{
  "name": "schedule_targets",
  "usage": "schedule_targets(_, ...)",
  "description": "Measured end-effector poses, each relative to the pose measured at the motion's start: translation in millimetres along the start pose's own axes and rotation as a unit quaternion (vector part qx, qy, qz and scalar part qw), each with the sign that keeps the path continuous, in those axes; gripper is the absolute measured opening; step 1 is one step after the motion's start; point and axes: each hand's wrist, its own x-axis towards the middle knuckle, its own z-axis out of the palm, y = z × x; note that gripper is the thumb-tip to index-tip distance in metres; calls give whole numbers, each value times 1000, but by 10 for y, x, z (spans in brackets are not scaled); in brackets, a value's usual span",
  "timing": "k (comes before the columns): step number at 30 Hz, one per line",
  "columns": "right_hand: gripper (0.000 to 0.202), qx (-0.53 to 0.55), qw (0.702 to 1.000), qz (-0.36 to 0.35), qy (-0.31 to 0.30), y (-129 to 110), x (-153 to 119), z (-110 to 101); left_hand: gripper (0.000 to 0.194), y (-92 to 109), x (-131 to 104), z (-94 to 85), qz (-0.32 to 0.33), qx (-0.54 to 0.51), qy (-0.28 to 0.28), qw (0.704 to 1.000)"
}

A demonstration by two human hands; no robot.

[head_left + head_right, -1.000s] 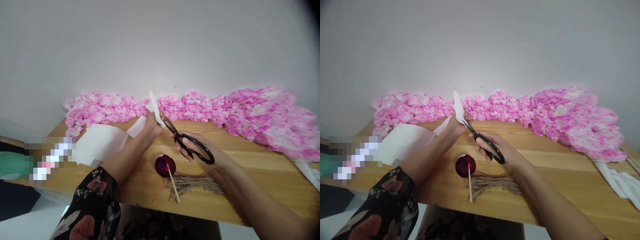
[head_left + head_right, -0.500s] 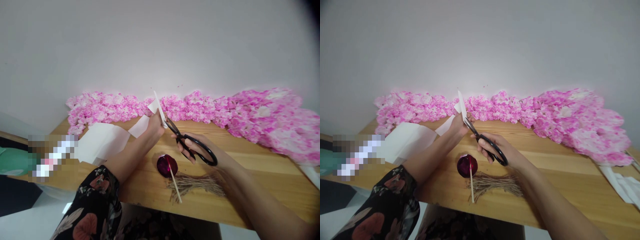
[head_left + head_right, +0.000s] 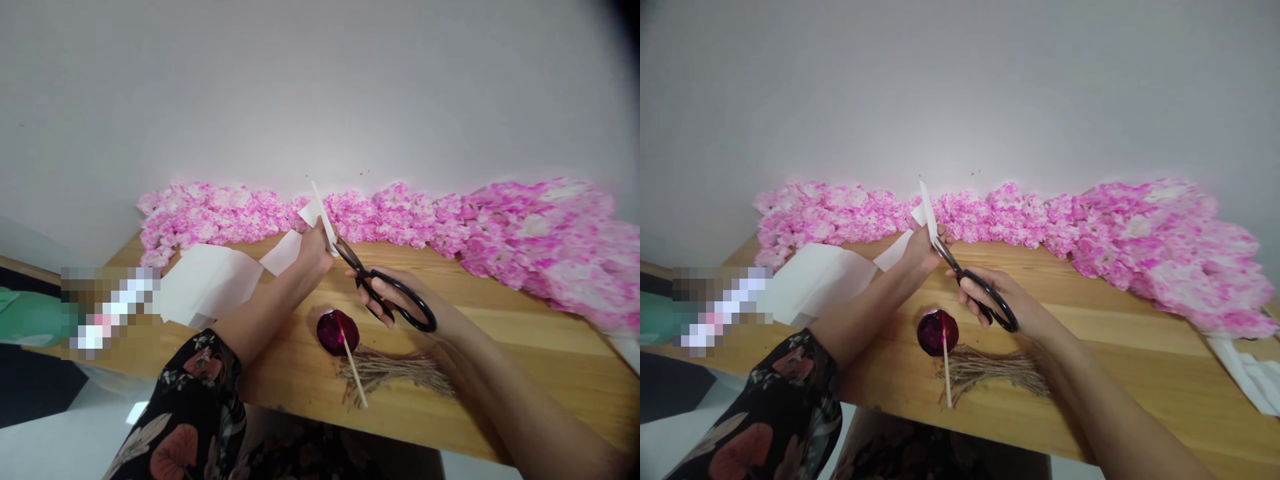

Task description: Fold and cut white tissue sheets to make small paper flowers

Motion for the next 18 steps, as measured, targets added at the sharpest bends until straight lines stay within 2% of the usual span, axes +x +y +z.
schedule_targets(4,48,-5,1000,-1,12,-4,4,13,22,-51,10,-15,17,-10,5,1000)
schedule_targets(9,46,19,999,-17,28,42,10,14,11,-85,27,-20,35,-12,42,998)
schedule_targets(12,47,36,998,-24,38,48,9,18,12,-78,31,-17,53,-9,59,997)
schedule_targets(18,45,68,996,-19,58,64,18,39,14,-83,4,-23,121,14,53,991)
